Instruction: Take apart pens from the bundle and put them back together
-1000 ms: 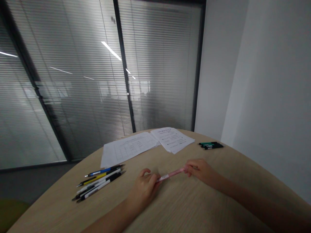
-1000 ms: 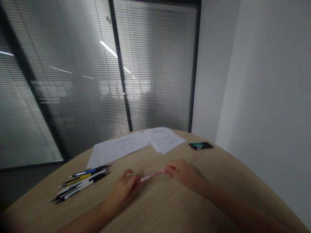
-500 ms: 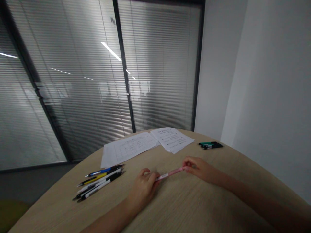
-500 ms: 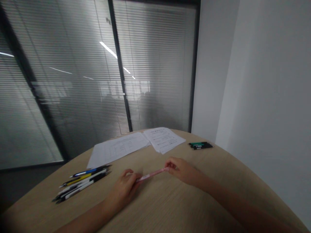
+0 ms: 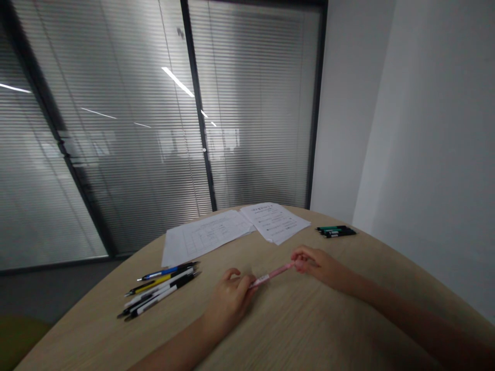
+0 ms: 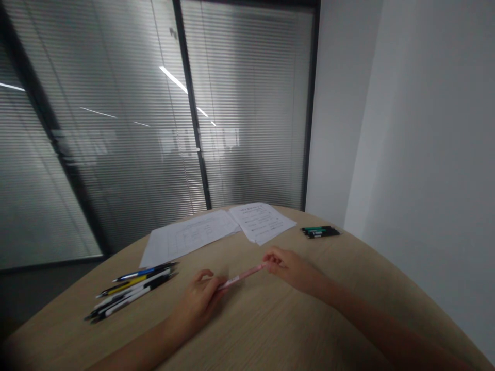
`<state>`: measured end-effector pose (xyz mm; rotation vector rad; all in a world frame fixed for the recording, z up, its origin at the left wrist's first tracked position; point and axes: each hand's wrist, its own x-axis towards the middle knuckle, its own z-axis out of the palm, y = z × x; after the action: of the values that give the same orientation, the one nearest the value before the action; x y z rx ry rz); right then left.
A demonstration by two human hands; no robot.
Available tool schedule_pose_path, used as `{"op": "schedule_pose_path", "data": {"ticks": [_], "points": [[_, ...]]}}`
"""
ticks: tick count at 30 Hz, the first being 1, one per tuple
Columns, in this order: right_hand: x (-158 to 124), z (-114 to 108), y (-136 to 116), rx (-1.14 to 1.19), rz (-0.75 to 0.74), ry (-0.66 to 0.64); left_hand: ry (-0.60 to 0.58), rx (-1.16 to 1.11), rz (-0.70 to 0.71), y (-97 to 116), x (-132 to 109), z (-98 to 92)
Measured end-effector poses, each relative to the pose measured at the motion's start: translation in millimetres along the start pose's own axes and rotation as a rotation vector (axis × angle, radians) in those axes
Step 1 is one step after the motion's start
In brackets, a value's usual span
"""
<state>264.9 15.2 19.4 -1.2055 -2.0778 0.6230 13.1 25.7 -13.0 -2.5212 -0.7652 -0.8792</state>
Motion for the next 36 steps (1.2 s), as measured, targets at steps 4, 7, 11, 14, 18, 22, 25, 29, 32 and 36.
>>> {"op": "schedule_pose_path", "data": {"ticks": [4, 7, 11, 14, 18, 22, 25, 29, 32, 36], "points": [[0, -1, -2, -0.061, 0.012, -0.030, 0.007, -0.035, 0.019, 0, 0, -0.4], [0, 3, 0, -0.142, 0.040, -0.032, 0.018, -0.059, 0.053, 0, 0, -1.3], [1, 7, 6, -0.142, 0.022, -0.061, 0.049, -0.075, 0.090, 1, -1, -3.9], [1, 6, 6, -0.113, -0.008, -0.070, 0.047, -0.072, 0.090, 1, 0, -5.3], [0, 1, 0, -0.056, -0.027, -0.030, 0.051, -0.065, 0.055, 1, 0, -4.7], [-1, 0, -6, -0.071, -0.031, -0.015, 0.058, -0.069, 0.032, 1, 0, -3.4], [-2, 2, -7, -0.112, -0.032, -0.041, 0.036, -0.071, 0.041, 1, -1, -3.7], [-2, 2, -6, -0.058, -0.033, -0.035, 0.030, -0.068, 0.042, 1, -1, -4.0], [-2, -1, -6, -0.051, -0.043, -0.023, 0.043, -0.064, 0.040, 1, -1, -3.4], [-1, -3, -8, -0.113, -0.071, -0.012, 0.037, -0.072, 0.040, 1, -1, -2.9]]}}
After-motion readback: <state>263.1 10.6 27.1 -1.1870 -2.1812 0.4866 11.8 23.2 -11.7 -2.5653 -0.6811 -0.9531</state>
